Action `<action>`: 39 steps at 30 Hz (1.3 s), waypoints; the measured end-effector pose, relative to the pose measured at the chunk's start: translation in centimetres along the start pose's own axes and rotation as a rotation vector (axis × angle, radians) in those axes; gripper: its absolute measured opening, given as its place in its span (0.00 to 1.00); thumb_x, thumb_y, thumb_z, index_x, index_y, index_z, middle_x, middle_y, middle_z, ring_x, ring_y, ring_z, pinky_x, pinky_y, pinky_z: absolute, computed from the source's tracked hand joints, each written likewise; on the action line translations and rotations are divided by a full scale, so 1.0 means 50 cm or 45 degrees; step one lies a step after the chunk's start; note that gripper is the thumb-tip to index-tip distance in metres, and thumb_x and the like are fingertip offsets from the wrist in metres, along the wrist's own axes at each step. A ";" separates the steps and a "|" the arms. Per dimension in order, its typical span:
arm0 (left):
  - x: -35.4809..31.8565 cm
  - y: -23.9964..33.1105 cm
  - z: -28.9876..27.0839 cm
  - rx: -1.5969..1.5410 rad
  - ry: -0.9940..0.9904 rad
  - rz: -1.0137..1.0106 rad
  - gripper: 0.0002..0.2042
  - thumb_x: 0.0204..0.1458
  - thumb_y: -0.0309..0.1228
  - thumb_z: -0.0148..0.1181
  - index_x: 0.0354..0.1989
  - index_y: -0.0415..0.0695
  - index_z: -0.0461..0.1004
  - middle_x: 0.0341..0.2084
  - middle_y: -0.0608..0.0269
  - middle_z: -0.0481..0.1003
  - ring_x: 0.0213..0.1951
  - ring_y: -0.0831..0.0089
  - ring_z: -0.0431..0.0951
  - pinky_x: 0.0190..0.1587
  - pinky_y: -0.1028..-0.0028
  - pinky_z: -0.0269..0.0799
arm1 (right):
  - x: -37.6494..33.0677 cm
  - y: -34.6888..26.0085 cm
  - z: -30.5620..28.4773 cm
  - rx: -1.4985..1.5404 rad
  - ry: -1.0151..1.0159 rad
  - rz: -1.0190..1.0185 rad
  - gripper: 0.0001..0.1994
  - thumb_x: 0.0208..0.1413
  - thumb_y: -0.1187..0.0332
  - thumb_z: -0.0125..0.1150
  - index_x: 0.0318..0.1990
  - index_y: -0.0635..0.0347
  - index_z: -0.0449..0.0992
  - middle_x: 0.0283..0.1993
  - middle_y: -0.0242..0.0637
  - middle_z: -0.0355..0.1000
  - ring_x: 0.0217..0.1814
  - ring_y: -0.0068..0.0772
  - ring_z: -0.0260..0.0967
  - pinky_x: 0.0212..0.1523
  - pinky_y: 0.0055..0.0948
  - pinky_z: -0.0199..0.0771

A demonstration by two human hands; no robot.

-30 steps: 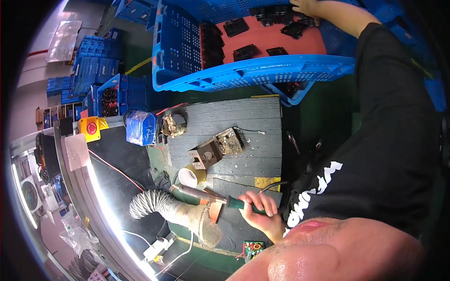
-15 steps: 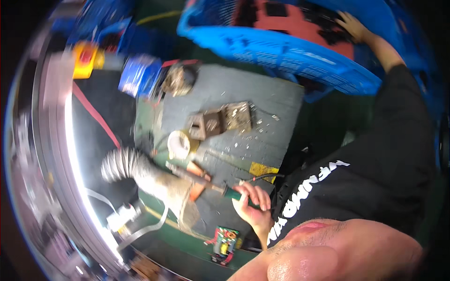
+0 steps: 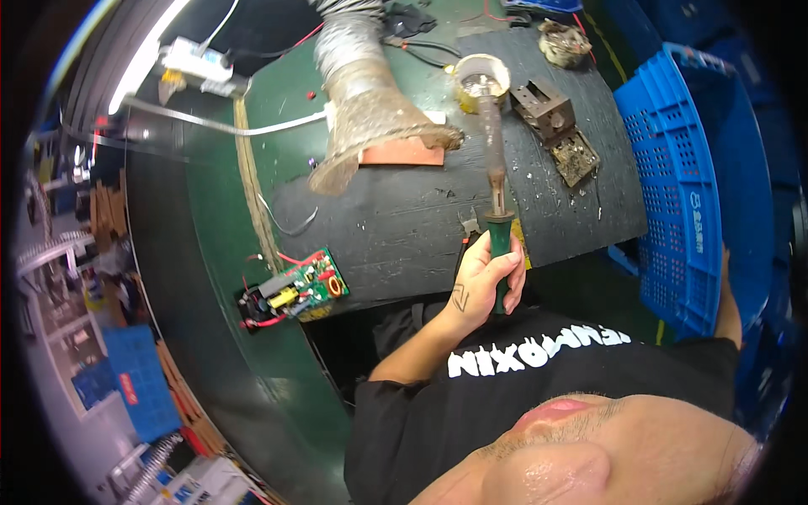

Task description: The person solders wires to electronic components using a soldering iron and moves circuit boards on the workstation by hand.

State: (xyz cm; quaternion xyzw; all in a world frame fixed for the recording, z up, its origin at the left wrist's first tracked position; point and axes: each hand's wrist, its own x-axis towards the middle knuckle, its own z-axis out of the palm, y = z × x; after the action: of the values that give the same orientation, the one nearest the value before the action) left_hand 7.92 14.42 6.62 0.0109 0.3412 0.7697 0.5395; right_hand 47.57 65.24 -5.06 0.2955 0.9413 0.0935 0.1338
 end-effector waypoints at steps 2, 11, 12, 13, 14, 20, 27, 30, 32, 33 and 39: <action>-0.009 -0.005 -0.014 0.032 -0.101 -0.013 0.05 0.60 0.28 0.49 0.35 0.42 0.61 0.16 0.64 0.63 0.11 0.77 0.64 0.12 0.77 0.61 | 0.000 -0.011 -0.062 0.001 -0.102 0.018 0.35 0.49 0.62 0.63 0.63 0.66 0.60 0.63 0.58 0.60 0.67 0.60 0.54 0.68 0.48 0.51; -0.037 0.025 -0.021 0.107 -0.217 0.083 0.05 0.59 0.27 0.50 0.34 0.40 0.62 0.16 0.63 0.64 0.12 0.76 0.64 0.14 0.77 0.61 | -0.076 0.146 -0.082 0.240 -0.560 0.304 0.31 0.47 0.62 0.64 0.59 0.68 0.66 0.58 0.58 0.66 0.62 0.58 0.61 0.63 0.44 0.60; -0.041 0.029 -0.021 0.110 -0.213 0.082 0.05 0.57 0.26 0.50 0.31 0.39 0.62 0.16 0.63 0.63 0.12 0.76 0.64 0.13 0.77 0.62 | -0.091 0.157 -0.078 0.279 -0.612 0.350 0.31 0.47 0.62 0.64 0.58 0.68 0.66 0.57 0.58 0.67 0.62 0.58 0.62 0.63 0.44 0.61; -0.044 0.031 -0.023 0.114 -0.214 0.085 0.05 0.57 0.26 0.50 0.31 0.39 0.62 0.16 0.63 0.63 0.12 0.76 0.64 0.13 0.77 0.62 | -0.107 0.154 -0.081 0.283 -0.608 0.348 0.31 0.47 0.62 0.64 0.58 0.68 0.66 0.57 0.58 0.67 0.62 0.58 0.62 0.63 0.44 0.61; -0.046 0.032 -0.025 0.127 -0.227 0.081 0.05 0.58 0.26 0.50 0.32 0.39 0.62 0.16 0.63 0.63 0.12 0.76 0.64 0.13 0.77 0.62 | -0.130 0.155 -0.096 0.189 -0.378 0.311 0.30 0.46 0.64 0.65 0.57 0.67 0.67 0.58 0.56 0.67 0.61 0.56 0.63 0.62 0.42 0.62; -0.072 0.054 -0.050 0.136 -0.283 0.057 0.05 0.58 0.26 0.50 0.32 0.40 0.62 0.17 0.63 0.63 0.12 0.76 0.64 0.14 0.77 0.63 | -0.192 0.172 -0.263 0.095 0.355 0.274 0.32 0.38 0.75 0.67 0.57 0.66 0.67 0.56 0.52 0.68 0.59 0.53 0.64 0.63 0.39 0.62; -0.127 0.082 -0.087 0.006 -0.320 0.181 0.03 0.58 0.25 0.49 0.35 0.40 0.62 0.20 0.62 0.65 0.16 0.76 0.67 0.18 0.77 0.66 | -0.154 -0.006 -0.653 -0.200 0.782 0.044 0.34 0.46 0.79 0.63 0.64 0.61 0.63 0.64 0.48 0.62 0.68 0.48 0.57 0.68 0.37 0.54; -0.156 0.100 -0.119 -0.090 -0.299 0.243 0.03 0.58 0.24 0.48 0.35 0.39 0.62 0.21 0.62 0.66 0.17 0.75 0.68 0.20 0.76 0.67 | -0.082 -0.228 -0.794 -0.336 0.797 -0.181 0.33 0.47 0.79 0.63 0.64 0.60 0.63 0.66 0.47 0.61 0.71 0.46 0.55 0.70 0.38 0.51; -0.173 0.110 -0.143 -0.132 -0.302 0.314 0.03 0.58 0.24 0.48 0.35 0.39 0.62 0.21 0.61 0.66 0.17 0.74 0.68 0.21 0.75 0.68 | -0.008 -0.394 -0.851 -0.228 0.852 -0.486 0.34 0.44 0.78 0.65 0.63 0.60 0.65 0.67 0.45 0.61 0.71 0.46 0.54 0.70 0.40 0.51; -0.179 0.113 -0.156 -0.099 -0.307 0.344 0.04 0.58 0.25 0.48 0.33 0.39 0.62 0.22 0.61 0.66 0.18 0.74 0.69 0.22 0.75 0.69 | 0.033 -0.475 -0.876 -0.162 0.869 -0.590 0.33 0.44 0.75 0.66 0.62 0.60 0.66 0.65 0.44 0.63 0.70 0.47 0.56 0.69 0.40 0.54; -0.238 0.128 -0.205 -0.090 -0.189 0.482 0.04 0.57 0.25 0.46 0.33 0.40 0.60 0.21 0.60 0.64 0.19 0.72 0.69 0.23 0.72 0.71 | 0.336 -0.923 -0.976 0.118 0.897 -1.130 0.37 0.31 0.70 0.72 0.57 0.57 0.68 0.57 0.45 0.67 0.62 0.49 0.62 0.62 0.43 0.61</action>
State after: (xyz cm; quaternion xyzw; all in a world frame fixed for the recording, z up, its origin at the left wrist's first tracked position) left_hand 3.70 -2.02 6.37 0.1126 0.2649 0.8659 0.4090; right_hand -5.21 33.01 26.05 -0.1718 0.9662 0.0796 -0.1749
